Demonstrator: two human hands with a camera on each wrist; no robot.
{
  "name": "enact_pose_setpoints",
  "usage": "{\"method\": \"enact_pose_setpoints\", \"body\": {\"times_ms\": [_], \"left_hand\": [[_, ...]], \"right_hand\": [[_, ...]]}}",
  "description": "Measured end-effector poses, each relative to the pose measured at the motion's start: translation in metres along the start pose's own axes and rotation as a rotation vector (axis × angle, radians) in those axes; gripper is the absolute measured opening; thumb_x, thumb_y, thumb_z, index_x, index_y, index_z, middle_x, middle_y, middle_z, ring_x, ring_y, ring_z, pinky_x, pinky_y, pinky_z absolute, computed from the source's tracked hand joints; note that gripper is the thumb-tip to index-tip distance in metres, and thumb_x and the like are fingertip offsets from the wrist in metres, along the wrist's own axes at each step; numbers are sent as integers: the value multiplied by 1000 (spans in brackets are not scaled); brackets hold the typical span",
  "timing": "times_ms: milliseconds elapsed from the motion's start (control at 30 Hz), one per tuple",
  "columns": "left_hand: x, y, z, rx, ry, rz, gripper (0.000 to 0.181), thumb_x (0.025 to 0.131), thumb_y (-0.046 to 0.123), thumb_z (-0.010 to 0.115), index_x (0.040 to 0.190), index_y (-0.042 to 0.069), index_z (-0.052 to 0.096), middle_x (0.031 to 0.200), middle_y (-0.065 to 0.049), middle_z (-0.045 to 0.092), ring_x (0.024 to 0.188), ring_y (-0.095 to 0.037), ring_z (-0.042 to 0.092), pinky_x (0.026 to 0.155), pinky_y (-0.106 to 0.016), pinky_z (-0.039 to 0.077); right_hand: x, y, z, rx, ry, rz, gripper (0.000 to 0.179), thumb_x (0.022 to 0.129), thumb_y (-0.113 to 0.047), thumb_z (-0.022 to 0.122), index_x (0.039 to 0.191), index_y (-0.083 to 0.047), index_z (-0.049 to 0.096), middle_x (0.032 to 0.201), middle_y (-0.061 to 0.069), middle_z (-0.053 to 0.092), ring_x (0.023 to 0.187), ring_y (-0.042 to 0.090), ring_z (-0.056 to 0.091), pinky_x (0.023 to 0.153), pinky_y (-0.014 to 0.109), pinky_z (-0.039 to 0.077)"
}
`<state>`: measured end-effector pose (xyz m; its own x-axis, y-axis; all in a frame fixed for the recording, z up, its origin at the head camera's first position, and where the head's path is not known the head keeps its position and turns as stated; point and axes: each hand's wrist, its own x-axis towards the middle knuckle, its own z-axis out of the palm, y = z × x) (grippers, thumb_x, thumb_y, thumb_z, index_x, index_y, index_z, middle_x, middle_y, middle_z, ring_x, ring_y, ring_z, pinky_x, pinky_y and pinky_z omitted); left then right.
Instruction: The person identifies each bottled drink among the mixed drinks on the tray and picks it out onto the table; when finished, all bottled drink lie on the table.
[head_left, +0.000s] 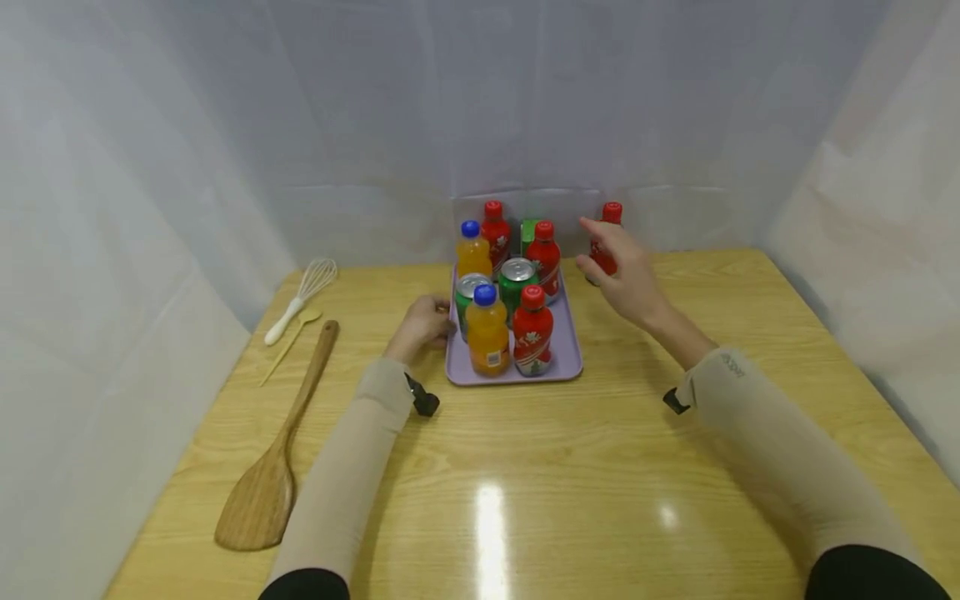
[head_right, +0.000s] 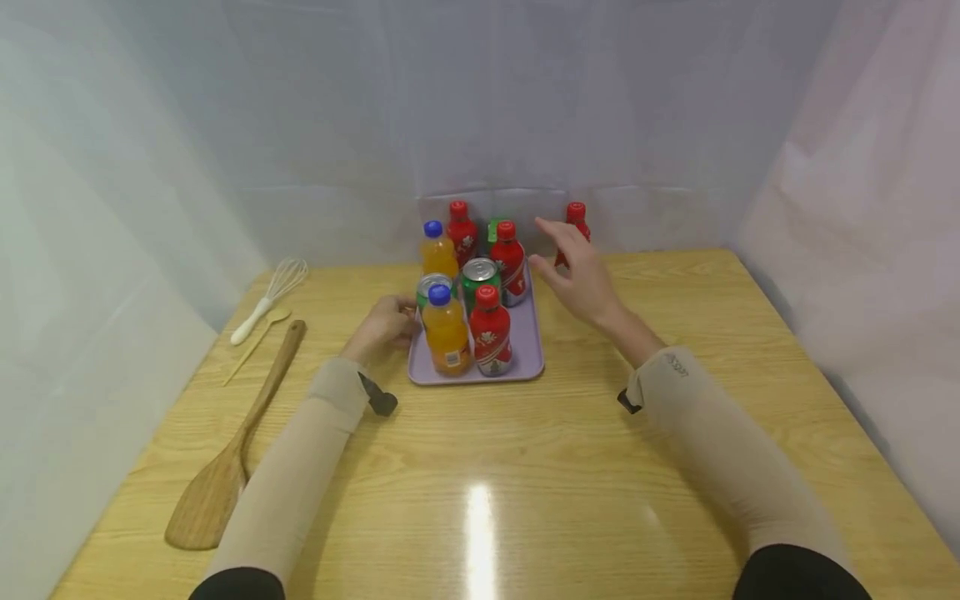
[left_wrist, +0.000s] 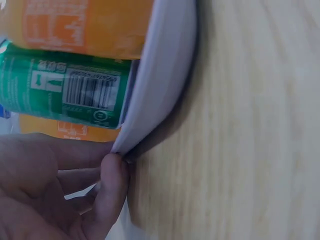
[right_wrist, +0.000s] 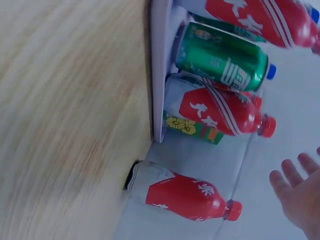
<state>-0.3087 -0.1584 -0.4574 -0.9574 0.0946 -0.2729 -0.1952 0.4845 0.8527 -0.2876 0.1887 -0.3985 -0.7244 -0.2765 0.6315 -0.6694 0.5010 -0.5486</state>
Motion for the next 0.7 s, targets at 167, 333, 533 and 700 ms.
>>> {"method": "enact_pose_setpoints", "body": {"times_ms": [167, 333, 533, 700], "left_hand": [[1, -1, 2, 24, 17, 6, 48, 93, -8, 59, 140, -7, 59, 107, -15, 62, 80, -16, 61, 59, -20, 58], [1, -1, 2, 66, 28, 2, 51, 93, -7, 58, 143, -6, 58, 106, -15, 61, 76, -15, 60, 57, -19, 58], [1, 0, 1, 57, 35, -20, 53, 93, -7, 57, 146, -4, 56, 117, -20, 63, 85, -19, 63, 61, -19, 59], [1, -1, -1, 63, 34, -19, 53, 94, -4, 59, 147, -3, 56, 126, -24, 64, 92, -23, 66, 65, -21, 62]], "right_hand": [[-10, -9, 9, -104, -115, -136, 71, 98, -36, 76, 156, -7, 50, 157, 19, 52, 143, 39, 50, 119, 60, 47], [-19, -16, 20, -196, -203, -197, 88, 85, -32, 88, 159, -8, 45, 160, 17, 48, 143, 38, 49, 119, 60, 47], [-23, -22, 33, -237, -230, -228, 96, 80, -38, 92, 159, -8, 46, 162, 15, 46, 139, 38, 48, 115, 57, 49], [-27, -23, 41, -309, -239, -246, 96, 78, -48, 91, 156, -10, 50, 161, 16, 47, 140, 40, 44, 116, 59, 47]]}}
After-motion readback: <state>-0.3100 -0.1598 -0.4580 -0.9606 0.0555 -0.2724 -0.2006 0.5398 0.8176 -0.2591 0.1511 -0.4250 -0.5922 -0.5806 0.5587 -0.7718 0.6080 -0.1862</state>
